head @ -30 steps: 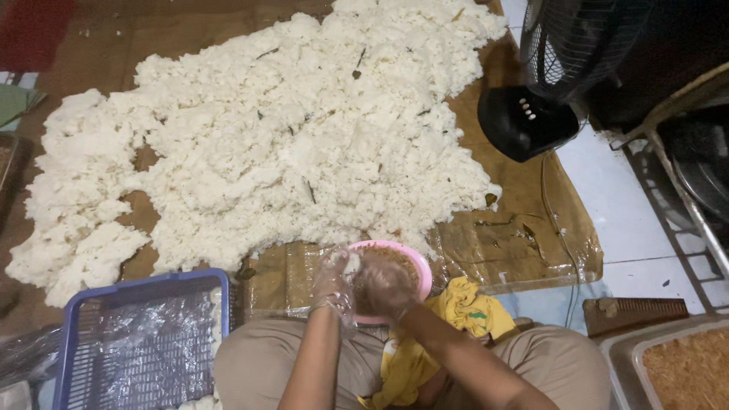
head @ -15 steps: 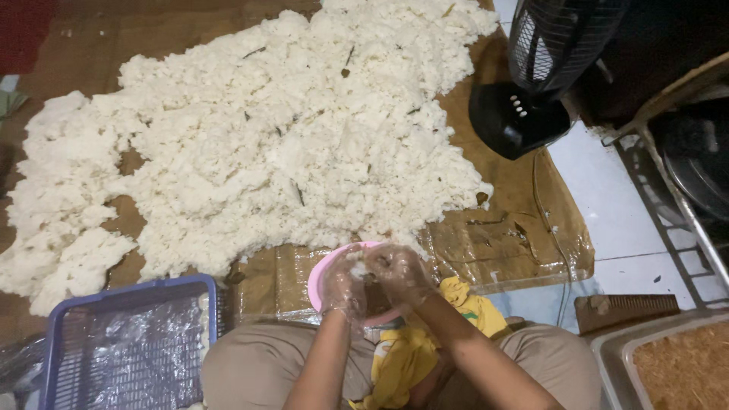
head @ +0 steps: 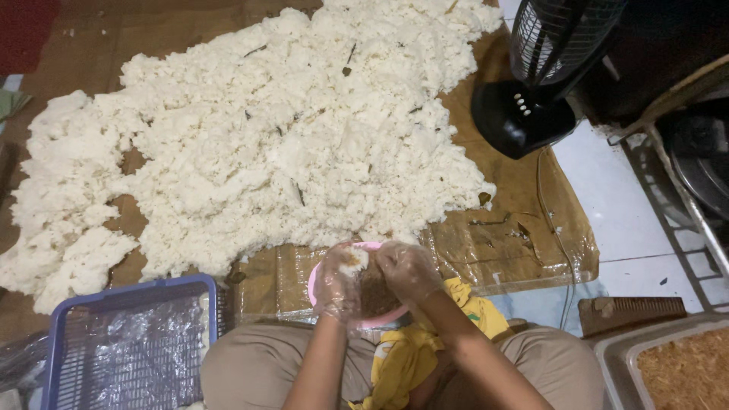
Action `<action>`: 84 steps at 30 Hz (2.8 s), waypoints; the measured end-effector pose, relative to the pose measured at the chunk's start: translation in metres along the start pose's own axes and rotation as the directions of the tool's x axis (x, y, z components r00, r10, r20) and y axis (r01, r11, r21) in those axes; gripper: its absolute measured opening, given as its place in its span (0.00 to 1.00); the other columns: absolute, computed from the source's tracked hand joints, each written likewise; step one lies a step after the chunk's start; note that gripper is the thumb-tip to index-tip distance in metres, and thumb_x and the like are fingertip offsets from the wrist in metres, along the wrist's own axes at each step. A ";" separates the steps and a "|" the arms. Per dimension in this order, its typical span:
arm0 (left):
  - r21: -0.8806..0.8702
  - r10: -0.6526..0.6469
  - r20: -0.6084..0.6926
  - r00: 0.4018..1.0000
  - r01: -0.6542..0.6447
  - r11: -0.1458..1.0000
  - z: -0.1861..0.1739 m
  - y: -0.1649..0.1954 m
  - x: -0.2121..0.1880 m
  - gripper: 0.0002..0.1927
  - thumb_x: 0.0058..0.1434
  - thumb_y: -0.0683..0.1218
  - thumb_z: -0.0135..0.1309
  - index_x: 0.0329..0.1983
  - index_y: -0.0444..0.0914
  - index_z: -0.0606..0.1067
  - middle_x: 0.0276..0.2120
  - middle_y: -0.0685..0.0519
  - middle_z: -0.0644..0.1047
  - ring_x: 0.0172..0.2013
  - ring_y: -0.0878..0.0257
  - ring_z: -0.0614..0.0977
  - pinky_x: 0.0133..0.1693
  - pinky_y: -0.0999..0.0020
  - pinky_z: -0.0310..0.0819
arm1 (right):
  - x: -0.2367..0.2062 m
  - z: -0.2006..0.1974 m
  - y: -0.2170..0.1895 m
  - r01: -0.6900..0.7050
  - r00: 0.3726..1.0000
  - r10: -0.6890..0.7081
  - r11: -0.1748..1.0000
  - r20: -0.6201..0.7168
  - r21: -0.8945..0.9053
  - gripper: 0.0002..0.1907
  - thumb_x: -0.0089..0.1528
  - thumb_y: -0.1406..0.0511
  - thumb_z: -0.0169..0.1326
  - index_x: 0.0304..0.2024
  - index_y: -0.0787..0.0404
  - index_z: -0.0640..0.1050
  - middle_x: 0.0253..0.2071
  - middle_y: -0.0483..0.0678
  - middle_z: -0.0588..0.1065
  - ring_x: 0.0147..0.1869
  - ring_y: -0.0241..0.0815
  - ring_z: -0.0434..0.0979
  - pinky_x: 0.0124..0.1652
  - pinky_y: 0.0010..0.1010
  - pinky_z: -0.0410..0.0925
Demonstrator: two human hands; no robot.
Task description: The person, wearing disposable gloves, sits on the floor and takes handfuls of white shredded material spread on cardboard, squeezes and rolls it into balls by hand, and places the finished balls into a blue plastic basket. A pink bowl of brown shredded material sits beside them, and they occasionally reach into it or adjust the white material.
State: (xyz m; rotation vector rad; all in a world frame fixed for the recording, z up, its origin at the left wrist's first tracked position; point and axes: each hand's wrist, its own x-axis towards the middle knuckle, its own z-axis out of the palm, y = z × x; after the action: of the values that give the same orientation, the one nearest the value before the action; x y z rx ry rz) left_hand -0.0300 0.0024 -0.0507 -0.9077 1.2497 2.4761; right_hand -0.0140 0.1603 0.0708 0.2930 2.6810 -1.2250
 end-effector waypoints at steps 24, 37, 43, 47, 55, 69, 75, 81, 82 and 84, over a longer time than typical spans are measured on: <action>0.556 0.092 0.069 0.993 -0.114 0.823 0.028 0.012 -0.028 0.28 0.69 0.62 0.45 0.53 0.35 0.79 0.47 0.48 0.81 0.48 0.58 0.81 0.50 0.65 0.74 | 0.026 0.032 -0.003 0.144 0.975 -0.088 0.949 -0.204 0.280 0.21 0.63 0.61 0.52 0.58 0.59 0.72 0.53 0.49 0.77 0.55 0.45 0.78 0.55 0.39 0.71; 0.743 0.055 -0.104 0.993 0.040 0.668 0.042 0.017 -0.023 0.31 0.71 0.67 0.37 0.66 0.46 0.72 0.63 0.49 0.74 0.62 0.54 0.73 0.64 0.63 0.60 | 0.010 0.026 0.040 0.777 0.547 -0.819 0.420 0.172 -0.469 0.17 0.51 0.62 0.63 0.43 0.46 0.80 0.54 0.44 0.79 0.60 0.44 0.79 0.55 0.36 0.74; 0.666 0.067 0.039 0.997 -0.076 0.742 0.044 0.004 -0.015 0.28 0.62 0.61 0.51 0.62 0.44 0.78 0.61 0.53 0.74 0.60 0.59 0.74 0.61 0.62 0.65 | 0.009 0.029 0.037 0.800 0.443 -0.895 0.365 0.057 -0.477 0.20 0.53 0.59 0.65 0.48 0.55 0.80 0.50 0.50 0.78 0.55 0.44 0.79 0.49 0.32 0.77; 0.516 0.143 0.159 0.977 -0.206 0.832 0.043 -0.001 -0.015 0.27 0.64 0.59 0.54 0.54 0.34 0.78 0.46 0.47 0.79 0.47 0.54 0.77 0.46 0.60 0.72 | 0.017 0.014 0.034 0.724 0.661 -0.749 0.619 0.050 -0.303 0.16 0.56 0.63 0.63 0.47 0.56 0.80 0.49 0.50 0.79 0.53 0.46 0.80 0.48 0.33 0.77; 0.452 -0.085 0.018 0.996 0.068 0.889 0.044 0.016 -0.014 0.26 0.73 0.61 0.47 0.50 0.32 0.75 0.37 0.45 0.77 0.38 0.51 0.74 0.37 0.57 0.70 | 0.032 -0.006 0.032 0.827 0.424 -0.874 0.481 -0.238 -0.292 0.10 0.60 0.70 0.58 0.44 0.59 0.81 0.46 0.52 0.80 0.49 0.48 0.82 0.46 0.36 0.77; 0.734 0.460 0.320 0.828 -0.524 0.432 -0.026 0.034 0.017 0.16 0.73 0.52 0.52 0.41 0.36 0.81 0.40 0.43 0.81 0.42 0.50 0.81 0.48 0.56 0.74 | 0.038 0.038 0.009 0.381 0.915 -0.163 0.653 0.370 -0.654 0.12 0.63 0.62 0.52 0.46 0.47 0.83 0.47 0.51 0.79 0.51 0.52 0.81 0.49 0.45 0.74; 0.877 0.782 -0.268 0.563 -0.194 0.440 -0.191 0.158 -0.038 0.15 0.62 0.55 0.59 0.39 0.38 0.78 0.33 0.43 0.80 0.35 0.46 0.81 0.39 0.51 0.74 | 0.050 -0.009 0.050 0.178 0.984 -0.126 0.787 0.129 -0.591 0.24 0.58 0.61 0.59 0.59 0.48 0.80 0.71 0.58 0.64 0.72 0.61 0.63 0.65 0.46 0.59; 0.857 0.683 -0.434 0.587 0.503 0.112 -0.352 0.205 -0.121 0.19 0.65 0.53 0.52 0.47 0.33 0.79 0.50 0.37 0.79 0.51 0.43 0.81 0.53 0.51 0.75 | 0.060 0.006 0.126 -0.068 0.971 0.180 0.842 0.160 -0.536 0.29 0.61 0.72 0.57 0.64 0.44 0.79 0.70 0.57 0.72 0.71 0.57 0.72 0.72 0.43 0.62; 0.829 0.587 -0.456 0.669 0.559 0.007 -0.369 0.205 -0.121 0.18 0.70 0.52 0.47 0.48 0.38 0.83 0.52 0.41 0.81 0.52 0.44 0.82 0.54 0.50 0.77 | 0.058 0.011 0.135 0.040 0.985 0.055 0.850 0.164 -0.525 0.32 0.59 0.72 0.57 0.65 0.44 0.77 0.69 0.57 0.71 0.73 0.57 0.69 0.72 0.43 0.59; 0.748 0.399 -0.397 0.827 0.543 -0.381 -0.399 0.198 -0.130 0.17 0.63 0.52 0.51 0.52 0.46 0.82 0.54 0.48 0.81 0.55 0.49 0.82 0.56 0.53 0.78 | 0.053 0.018 0.146 0.186 0.977 -0.121 0.882 0.173 -0.434 0.37 0.57 0.70 0.58 0.69 0.46 0.69 0.69 0.56 0.69 0.72 0.56 0.69 0.71 0.43 0.58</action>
State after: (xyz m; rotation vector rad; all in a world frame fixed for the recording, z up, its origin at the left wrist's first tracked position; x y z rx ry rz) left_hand 0.1524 -0.4225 -0.0208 -0.8915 2.4744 -0.1231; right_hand -0.0271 0.2462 -0.0597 -0.0749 2.7974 -0.5926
